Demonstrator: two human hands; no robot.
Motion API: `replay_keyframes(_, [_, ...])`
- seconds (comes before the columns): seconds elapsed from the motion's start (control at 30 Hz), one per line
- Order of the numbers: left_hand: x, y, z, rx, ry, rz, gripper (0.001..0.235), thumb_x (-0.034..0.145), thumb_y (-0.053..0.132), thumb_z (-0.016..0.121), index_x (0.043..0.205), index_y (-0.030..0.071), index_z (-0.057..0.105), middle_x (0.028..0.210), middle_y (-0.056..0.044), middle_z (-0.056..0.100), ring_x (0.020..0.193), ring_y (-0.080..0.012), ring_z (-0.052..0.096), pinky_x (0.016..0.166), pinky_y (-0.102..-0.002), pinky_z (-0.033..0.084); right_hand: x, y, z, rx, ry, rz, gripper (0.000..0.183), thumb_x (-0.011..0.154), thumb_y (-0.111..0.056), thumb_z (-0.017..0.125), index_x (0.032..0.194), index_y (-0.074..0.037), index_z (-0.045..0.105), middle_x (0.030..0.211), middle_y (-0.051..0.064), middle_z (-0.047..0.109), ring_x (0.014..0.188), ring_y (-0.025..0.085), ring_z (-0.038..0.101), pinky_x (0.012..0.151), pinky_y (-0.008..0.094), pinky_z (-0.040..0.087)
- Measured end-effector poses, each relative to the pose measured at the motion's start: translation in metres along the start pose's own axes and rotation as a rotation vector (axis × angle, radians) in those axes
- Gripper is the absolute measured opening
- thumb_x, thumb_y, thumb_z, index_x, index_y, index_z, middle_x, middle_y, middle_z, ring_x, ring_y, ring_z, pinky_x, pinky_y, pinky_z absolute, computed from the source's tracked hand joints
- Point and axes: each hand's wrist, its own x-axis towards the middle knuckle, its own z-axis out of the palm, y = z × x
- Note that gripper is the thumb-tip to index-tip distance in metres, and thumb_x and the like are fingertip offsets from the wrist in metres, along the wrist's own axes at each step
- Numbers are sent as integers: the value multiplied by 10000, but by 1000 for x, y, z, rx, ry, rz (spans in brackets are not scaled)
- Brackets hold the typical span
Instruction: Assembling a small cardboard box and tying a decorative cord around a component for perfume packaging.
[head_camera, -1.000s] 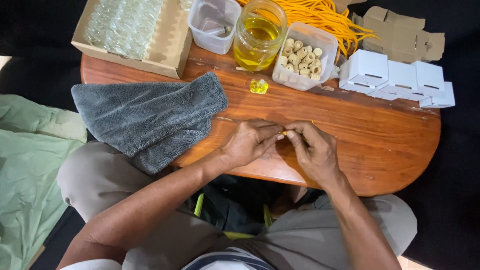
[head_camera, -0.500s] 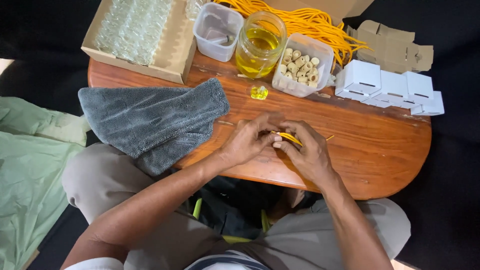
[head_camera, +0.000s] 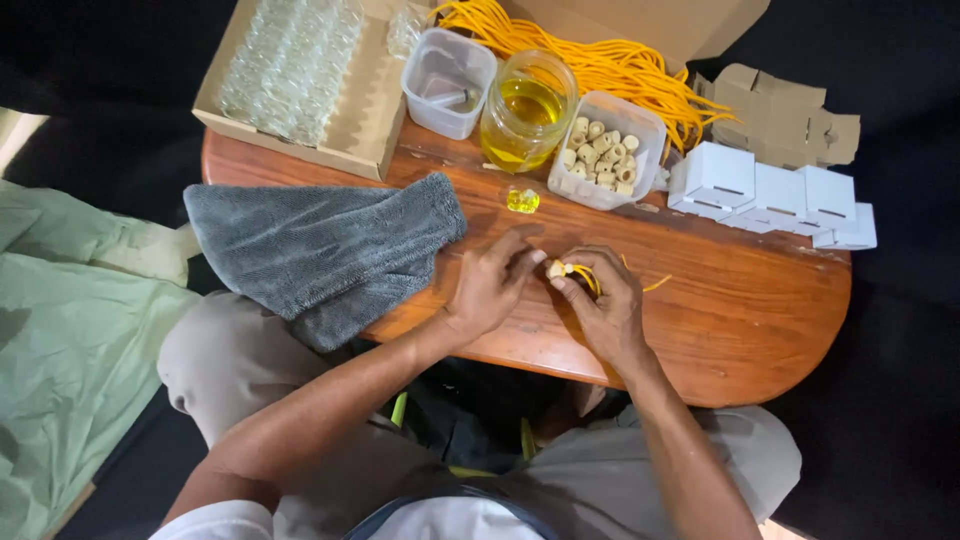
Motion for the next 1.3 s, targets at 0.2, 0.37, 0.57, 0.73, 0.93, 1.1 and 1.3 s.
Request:
replay_keyframes(0.2, [26,-19,-16,242,143,1,304,831,247,835,986,96,621,883,-94,599,803,-375,695,646,-483,568,2,-5,4,55,41,200,230,887,-32,792,1111,-41,741,782,135,705,639,198,691,621,324,553])
replay_keyframes(0.37, [39,-13,-18,302,65,-101,402,821,265,829,1037,79,546,1022,-119,551,904,-464,666,737,-590,561,-1,7,7,92,60,226,298,893,0,761,1184,-62,753,877,146,733,646,177,690,628,320,564])
replay_keyframes(0.57, [53,-2,-18,363,-57,-201,320,880,326,764,1142,199,630,1106,-49,603,958,-444,695,849,-596,570,4,-1,7,98,46,234,254,885,0,770,1134,-46,771,942,174,748,641,217,701,602,343,571])
replay_keyframes(0.73, [50,-26,-10,418,-120,-234,274,897,380,731,1144,293,651,1033,-17,676,988,-354,721,859,-529,572,8,-3,7,118,74,238,225,879,-21,791,1101,-54,785,917,132,756,617,165,686,597,306,574])
replay_keyframes(0.93, [30,-9,-15,260,-170,-217,319,906,319,727,1199,209,666,985,-118,742,1017,-382,719,859,-537,553,42,-40,-17,-63,-29,201,292,888,-64,789,1179,-92,781,893,152,728,740,240,696,676,397,562])
replay_keyframes(1.1, [27,-3,-21,264,-161,-153,291,916,286,707,1186,183,675,852,-132,700,918,-390,712,802,-510,548,61,-29,-24,-153,-126,182,276,844,-38,773,1110,-105,797,853,151,724,785,310,720,720,415,555])
replay_keyframes(1.3, [42,37,-33,275,-152,-45,203,925,295,714,1033,125,683,853,-187,695,889,-434,701,767,-523,548,72,-27,-21,-77,-69,143,245,904,-15,754,1125,-111,793,945,106,756,815,234,736,762,359,578])
